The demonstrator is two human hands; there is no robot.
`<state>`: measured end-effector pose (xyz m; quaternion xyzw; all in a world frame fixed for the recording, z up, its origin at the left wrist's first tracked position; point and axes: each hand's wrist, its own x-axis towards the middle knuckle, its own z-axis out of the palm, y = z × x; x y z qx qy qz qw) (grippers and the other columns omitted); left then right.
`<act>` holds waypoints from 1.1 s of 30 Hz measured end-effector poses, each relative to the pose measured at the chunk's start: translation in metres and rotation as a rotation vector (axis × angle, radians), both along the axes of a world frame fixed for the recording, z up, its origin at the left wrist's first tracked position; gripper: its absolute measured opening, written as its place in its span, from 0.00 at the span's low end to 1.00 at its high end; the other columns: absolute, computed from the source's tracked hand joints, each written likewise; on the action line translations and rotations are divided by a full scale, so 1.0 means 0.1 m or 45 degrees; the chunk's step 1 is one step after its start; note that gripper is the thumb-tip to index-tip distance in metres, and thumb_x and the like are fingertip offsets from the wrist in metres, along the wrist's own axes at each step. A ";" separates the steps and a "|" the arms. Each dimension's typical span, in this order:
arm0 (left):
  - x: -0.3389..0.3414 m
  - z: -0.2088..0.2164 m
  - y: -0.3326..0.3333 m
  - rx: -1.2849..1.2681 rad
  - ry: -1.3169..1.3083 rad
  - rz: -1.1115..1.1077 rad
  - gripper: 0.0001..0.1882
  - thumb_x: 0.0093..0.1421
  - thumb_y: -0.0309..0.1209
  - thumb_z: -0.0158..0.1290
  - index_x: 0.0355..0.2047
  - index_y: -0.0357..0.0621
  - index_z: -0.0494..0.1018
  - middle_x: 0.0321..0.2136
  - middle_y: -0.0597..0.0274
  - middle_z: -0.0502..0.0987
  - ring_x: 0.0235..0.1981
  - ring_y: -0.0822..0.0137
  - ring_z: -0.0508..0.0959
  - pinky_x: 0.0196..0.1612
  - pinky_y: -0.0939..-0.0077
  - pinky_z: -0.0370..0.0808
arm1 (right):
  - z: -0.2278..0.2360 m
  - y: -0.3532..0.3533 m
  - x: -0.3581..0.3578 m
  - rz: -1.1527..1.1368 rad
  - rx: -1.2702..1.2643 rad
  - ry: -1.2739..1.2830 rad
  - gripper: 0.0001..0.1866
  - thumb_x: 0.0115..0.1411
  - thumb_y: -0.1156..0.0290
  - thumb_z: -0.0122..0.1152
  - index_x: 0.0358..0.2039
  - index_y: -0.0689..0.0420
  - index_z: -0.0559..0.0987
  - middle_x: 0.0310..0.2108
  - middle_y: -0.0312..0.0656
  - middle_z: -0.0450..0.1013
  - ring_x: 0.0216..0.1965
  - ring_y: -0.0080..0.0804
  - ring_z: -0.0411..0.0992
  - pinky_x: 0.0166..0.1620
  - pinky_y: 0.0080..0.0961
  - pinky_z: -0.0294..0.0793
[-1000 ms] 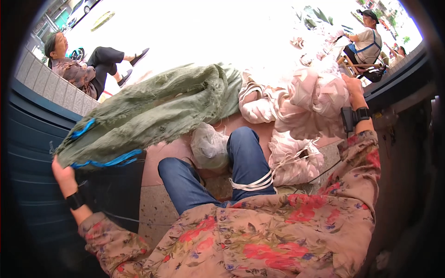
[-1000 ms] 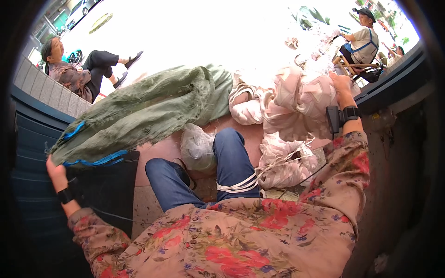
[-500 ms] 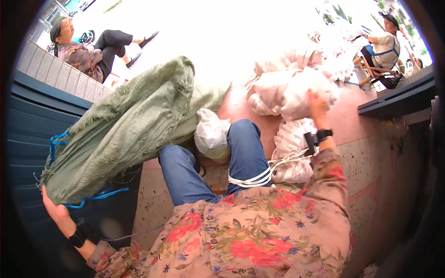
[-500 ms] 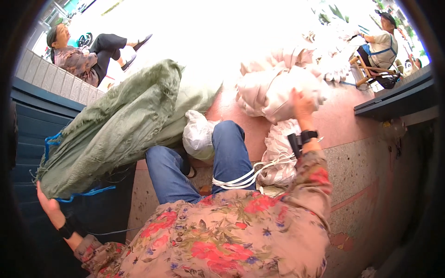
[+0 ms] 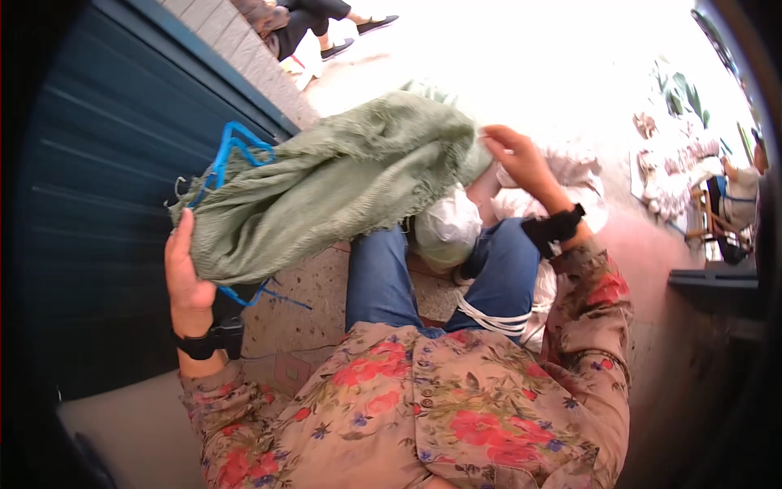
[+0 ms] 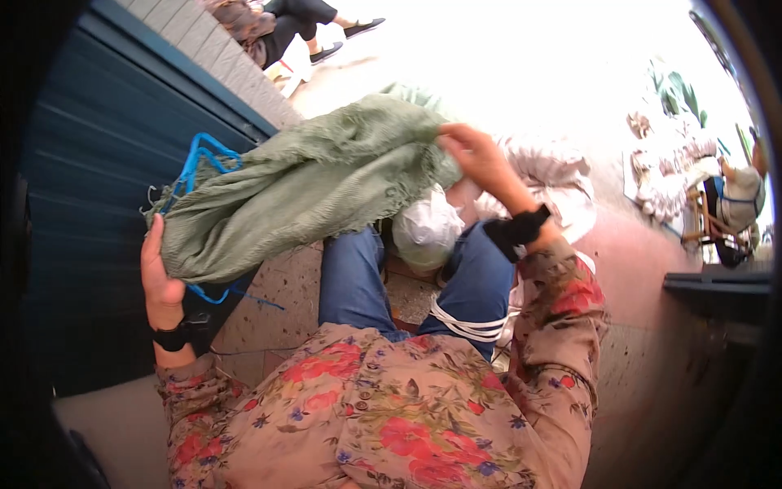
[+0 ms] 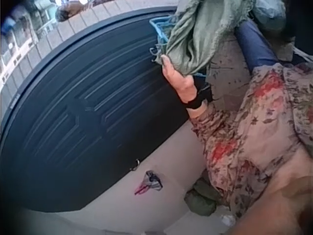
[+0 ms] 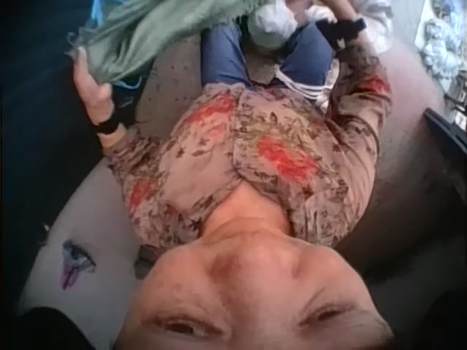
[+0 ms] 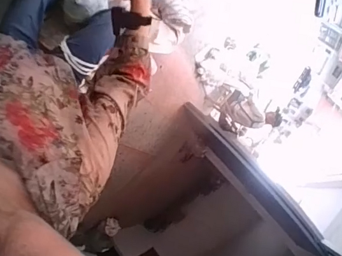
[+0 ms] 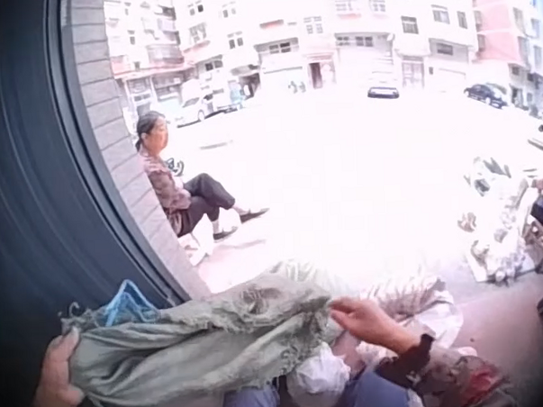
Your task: The recorder is tying shoe laces and then bundling pairs of shoes into large green sacks.
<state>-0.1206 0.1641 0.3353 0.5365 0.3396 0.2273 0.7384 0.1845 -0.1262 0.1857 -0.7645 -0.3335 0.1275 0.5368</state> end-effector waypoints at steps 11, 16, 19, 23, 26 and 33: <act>-0.28 -0.72 0.76 0.308 -0.034 0.152 0.17 0.61 0.36 0.40 0.44 0.35 0.64 0.42 0.54 0.70 0.41 0.66 0.71 0.44 0.74 0.67 | -1.34 1.94 -0.49 0.510 -0.745 0.002 0.27 0.52 0.62 0.48 0.45 0.73 0.59 0.36 0.63 0.67 0.40 0.51 0.68 0.44 0.36 0.66; -0.01 -1.63 1.04 2.029 1.255 0.457 0.18 0.48 0.25 0.50 0.42 0.36 0.65 0.40 0.49 0.68 0.41 0.53 0.68 0.44 0.66 0.64 | -1.36 1.97 0.05 0.236 -0.604 -0.029 0.29 0.51 0.58 0.50 0.43 0.73 0.61 0.37 0.64 0.67 0.43 0.53 0.66 0.47 0.37 0.64; 0.44 -1.71 0.68 1.754 0.545 0.172 0.15 0.47 0.22 0.50 0.38 0.40 0.68 0.36 0.52 0.71 0.38 0.54 0.71 0.41 0.67 0.68 | -1.08 2.16 0.36 0.157 -0.504 -0.036 0.28 0.50 0.55 0.51 0.38 0.71 0.65 0.37 0.63 0.67 0.42 0.55 0.65 0.46 0.38 0.63; 1.28 -2.38 0.32 1.422 0.283 -0.433 0.18 0.50 0.30 0.50 0.41 0.37 0.67 0.39 0.48 0.70 0.42 0.52 0.69 0.45 0.65 0.66 | -0.86 2.36 0.62 0.113 -0.493 -0.162 0.28 0.52 0.53 0.50 0.36 0.71 0.66 0.35 0.63 0.67 0.41 0.55 0.66 0.44 0.39 0.63; 1.67 -2.99 0.40 1.320 0.552 -0.573 0.34 0.47 0.37 0.55 0.52 0.40 0.56 0.50 0.45 0.59 0.51 0.46 0.58 0.51 0.61 0.59 | -0.73 2.43 0.69 0.174 -0.506 -0.182 0.28 0.53 0.52 0.49 0.36 0.71 0.66 0.34 0.63 0.67 0.40 0.54 0.66 0.43 0.39 0.64; 2.00 -3.79 1.00 0.378 0.598 -0.266 0.11 0.51 0.34 0.50 0.27 0.37 0.73 0.31 0.53 0.74 0.33 0.60 0.74 0.37 0.66 0.67 | -0.44 2.39 0.95 0.410 -0.672 -0.123 0.25 0.53 0.51 0.50 0.22 0.66 0.75 0.20 0.50 0.71 0.27 0.42 0.71 0.35 0.33 0.68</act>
